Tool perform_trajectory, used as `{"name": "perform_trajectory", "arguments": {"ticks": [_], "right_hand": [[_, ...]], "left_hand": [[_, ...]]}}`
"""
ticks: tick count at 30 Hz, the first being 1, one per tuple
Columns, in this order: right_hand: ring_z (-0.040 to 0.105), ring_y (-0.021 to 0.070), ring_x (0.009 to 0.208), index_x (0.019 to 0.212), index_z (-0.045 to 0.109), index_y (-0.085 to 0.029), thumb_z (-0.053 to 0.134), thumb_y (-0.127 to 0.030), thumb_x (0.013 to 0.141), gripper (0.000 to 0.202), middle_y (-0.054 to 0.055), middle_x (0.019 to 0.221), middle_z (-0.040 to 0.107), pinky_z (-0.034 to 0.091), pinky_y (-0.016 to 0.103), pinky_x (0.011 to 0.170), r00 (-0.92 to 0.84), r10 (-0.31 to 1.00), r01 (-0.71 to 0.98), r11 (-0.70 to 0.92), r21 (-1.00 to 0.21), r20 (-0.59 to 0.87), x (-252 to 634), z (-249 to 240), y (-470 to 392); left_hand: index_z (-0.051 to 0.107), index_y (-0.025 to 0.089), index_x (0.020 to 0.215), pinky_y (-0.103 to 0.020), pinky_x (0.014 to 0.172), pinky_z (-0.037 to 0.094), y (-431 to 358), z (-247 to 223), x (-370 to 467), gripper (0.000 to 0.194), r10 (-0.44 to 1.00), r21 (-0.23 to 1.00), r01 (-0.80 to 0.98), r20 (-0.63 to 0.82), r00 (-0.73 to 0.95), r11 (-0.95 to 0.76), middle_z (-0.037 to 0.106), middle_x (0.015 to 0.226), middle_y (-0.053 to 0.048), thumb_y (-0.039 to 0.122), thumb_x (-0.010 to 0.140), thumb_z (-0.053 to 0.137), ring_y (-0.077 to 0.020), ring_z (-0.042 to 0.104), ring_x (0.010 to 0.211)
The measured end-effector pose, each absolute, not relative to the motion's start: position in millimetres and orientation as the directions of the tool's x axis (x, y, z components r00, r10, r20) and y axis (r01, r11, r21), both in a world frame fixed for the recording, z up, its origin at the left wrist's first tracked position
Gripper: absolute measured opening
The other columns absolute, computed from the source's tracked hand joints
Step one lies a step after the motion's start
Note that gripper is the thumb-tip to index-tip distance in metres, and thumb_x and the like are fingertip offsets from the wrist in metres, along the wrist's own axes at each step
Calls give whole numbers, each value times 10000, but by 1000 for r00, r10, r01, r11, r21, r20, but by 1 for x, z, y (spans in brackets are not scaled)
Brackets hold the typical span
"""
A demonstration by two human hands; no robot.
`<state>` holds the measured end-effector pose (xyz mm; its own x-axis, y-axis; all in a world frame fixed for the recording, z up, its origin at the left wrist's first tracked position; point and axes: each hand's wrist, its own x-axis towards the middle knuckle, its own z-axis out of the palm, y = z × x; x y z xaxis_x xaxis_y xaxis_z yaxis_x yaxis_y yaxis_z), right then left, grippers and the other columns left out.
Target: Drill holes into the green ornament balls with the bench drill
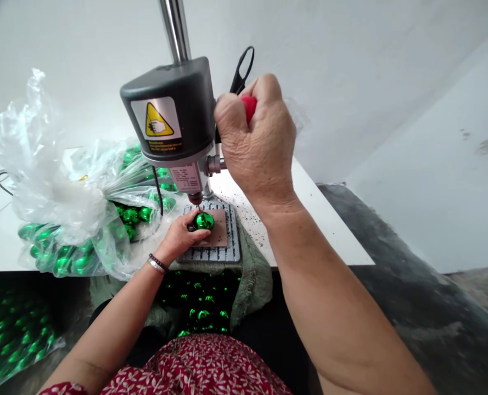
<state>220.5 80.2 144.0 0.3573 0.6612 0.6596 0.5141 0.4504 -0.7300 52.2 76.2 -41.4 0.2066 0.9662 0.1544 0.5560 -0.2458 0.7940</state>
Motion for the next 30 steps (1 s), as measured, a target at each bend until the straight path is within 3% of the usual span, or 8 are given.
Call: {"name": "perform_trajectory", "arguments": {"ticks": [7, 12, 21, 30], "right_hand": [[289, -5, 589, 732, 370, -151, 499, -244, 855, 202, -84, 627, 315, 295, 170, 640, 330, 636, 579, 448, -681, 698, 222, 136, 68], [306, -4, 568, 719, 428, -144, 525, -227, 806, 155, -81, 597, 378, 293, 154, 579, 319, 574, 631, 466, -621, 754, 225, 120, 53], [341, 7, 512, 693, 441, -158, 508, -232, 749, 115, -70, 567, 426, 323, 159, 525, 266, 511, 728, 449, -517, 818, 227, 101, 41], [405, 50, 536, 711, 427, -204, 501, -253, 789, 119, -51, 608, 443, 365, 202, 545, 300, 443, 741, 450, -499, 845, 222, 82, 39]], "left_hand": [[639, 192, 1198, -321, 890, 488, 73, -41, 55, 542, 979, 795, 573, 131, 159, -200, 722, 1047, -37, 280, 675, 753, -213, 651, 951], [647, 208, 1185, -307, 813, 501, 71, -41, 55, 516, 979, 765, 612, 139, 151, -203, 729, 930, -14, 311, 689, 744, -197, 647, 848], [639, 211, 1198, -357, 886, 483, 71, -45, 55, 524, 974, 721, 655, 170, 150, -227, 722, 1038, -46, 330, 700, 747, -238, 636, 958], [652, 212, 1163, -315, 820, 490, 70, -45, 54, 499, 971, 738, 631, 175, 166, -241, 719, 899, -16, 330, 689, 752, -207, 634, 852]]}}
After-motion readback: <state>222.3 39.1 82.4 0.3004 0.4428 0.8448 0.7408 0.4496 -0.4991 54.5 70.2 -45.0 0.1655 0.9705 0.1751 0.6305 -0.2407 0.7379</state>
